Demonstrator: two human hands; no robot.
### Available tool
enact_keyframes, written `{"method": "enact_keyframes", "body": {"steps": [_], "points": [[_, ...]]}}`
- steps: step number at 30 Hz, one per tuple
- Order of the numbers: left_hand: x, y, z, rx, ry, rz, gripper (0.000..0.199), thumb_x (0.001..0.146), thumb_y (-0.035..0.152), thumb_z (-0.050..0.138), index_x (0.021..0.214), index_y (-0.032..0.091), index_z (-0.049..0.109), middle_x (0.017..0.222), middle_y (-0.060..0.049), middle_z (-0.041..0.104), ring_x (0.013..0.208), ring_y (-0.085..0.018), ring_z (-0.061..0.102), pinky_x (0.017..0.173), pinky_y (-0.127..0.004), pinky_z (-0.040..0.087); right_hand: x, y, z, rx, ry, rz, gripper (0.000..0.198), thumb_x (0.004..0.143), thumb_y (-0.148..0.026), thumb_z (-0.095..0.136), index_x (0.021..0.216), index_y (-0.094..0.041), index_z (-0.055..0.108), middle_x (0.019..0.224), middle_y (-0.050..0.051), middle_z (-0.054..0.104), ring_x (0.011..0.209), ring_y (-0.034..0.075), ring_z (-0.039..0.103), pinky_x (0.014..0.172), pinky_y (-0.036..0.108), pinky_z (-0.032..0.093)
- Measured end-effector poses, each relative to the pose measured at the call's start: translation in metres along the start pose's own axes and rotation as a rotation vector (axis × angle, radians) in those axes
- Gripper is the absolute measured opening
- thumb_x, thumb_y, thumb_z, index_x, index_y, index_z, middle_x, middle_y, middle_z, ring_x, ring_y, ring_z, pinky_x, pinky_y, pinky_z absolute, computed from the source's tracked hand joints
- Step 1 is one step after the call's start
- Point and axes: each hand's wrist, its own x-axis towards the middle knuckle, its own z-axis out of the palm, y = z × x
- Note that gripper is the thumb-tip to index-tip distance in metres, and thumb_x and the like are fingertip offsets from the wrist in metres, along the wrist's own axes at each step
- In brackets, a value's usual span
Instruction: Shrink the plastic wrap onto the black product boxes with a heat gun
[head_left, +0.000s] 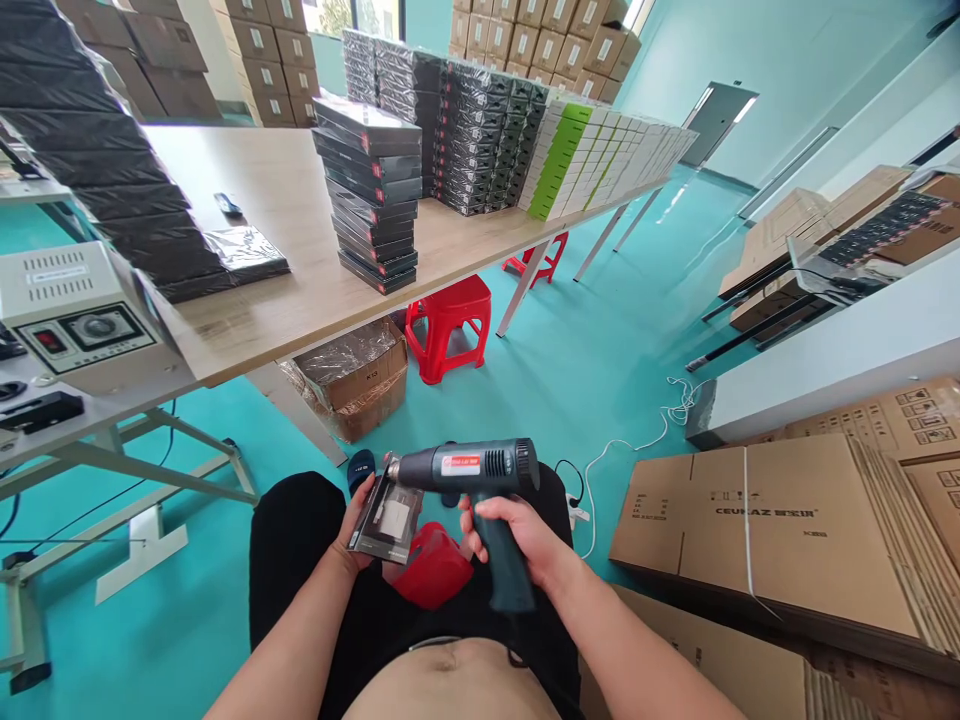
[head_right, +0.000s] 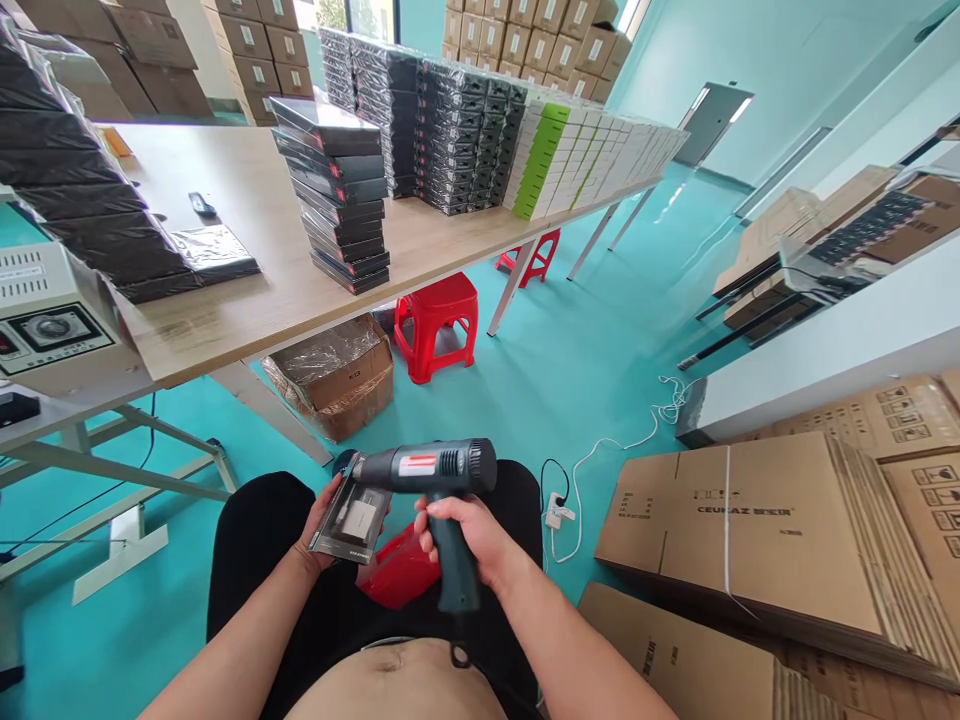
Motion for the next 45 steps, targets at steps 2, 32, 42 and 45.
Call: {"method": "enact_keyframes", "body": {"steps": [2, 32, 42, 45], "points": [[0.002, 0.0, -0.003, -0.017, 0.026, 0.046, 0.042, 0.082, 0.05, 0.057, 0.103, 0.014, 0.065, 0.084, -0.012, 0.072, 0.082, -0.032, 0.069, 0.076, -0.045, 0.053, -0.012, -0.005, 0.006, -0.211, -0.108, 0.072, 0.027, 0.07, -0.021, 0.065, 0.093, -0.008, 0.066, 0.073, 0.008, 0.069, 0.054, 0.015, 0.061, 0.047, 0.024, 0.046], [0.003, 0.003, -0.003, -0.061, 0.102, 0.019, 0.039, 0.08, 0.039, 0.053, 0.102, 0.009, 0.065, 0.081, -0.013, 0.072, 0.078, -0.032, 0.07, 0.069, -0.041, 0.055, 0.01, -0.012, 0.021, -0.194, 0.187, -0.099, 0.024, 0.072, -0.026, 0.064, 0.09, -0.011, 0.066, 0.072, 0.005, 0.068, 0.054, 0.013, 0.061, 0.047, 0.024, 0.048], [-0.001, 0.005, -0.006, -0.102, 0.075, 0.089, 0.034, 0.081, 0.039, 0.054, 0.092, 0.009, 0.066, 0.082, -0.015, 0.072, 0.084, -0.033, 0.069, 0.075, -0.044, 0.054, 0.009, -0.016, 0.01, -0.195, 0.242, -0.103, 0.021, 0.073, -0.026, 0.061, 0.088, -0.012, 0.065, 0.069, 0.003, 0.066, 0.054, 0.011, 0.059, 0.046, 0.022, 0.048], [-0.001, 0.004, -0.003, -0.096, 0.113, 0.109, 0.036, 0.082, 0.039, 0.054, 0.097, 0.009, 0.065, 0.081, -0.014, 0.072, 0.082, -0.033, 0.07, 0.074, -0.044, 0.055, 0.002, -0.013, 0.01, -0.23, 0.188, -0.069, 0.023, 0.072, -0.026, 0.062, 0.089, -0.011, 0.066, 0.073, 0.007, 0.068, 0.055, 0.014, 0.061, 0.046, 0.024, 0.048]]}}
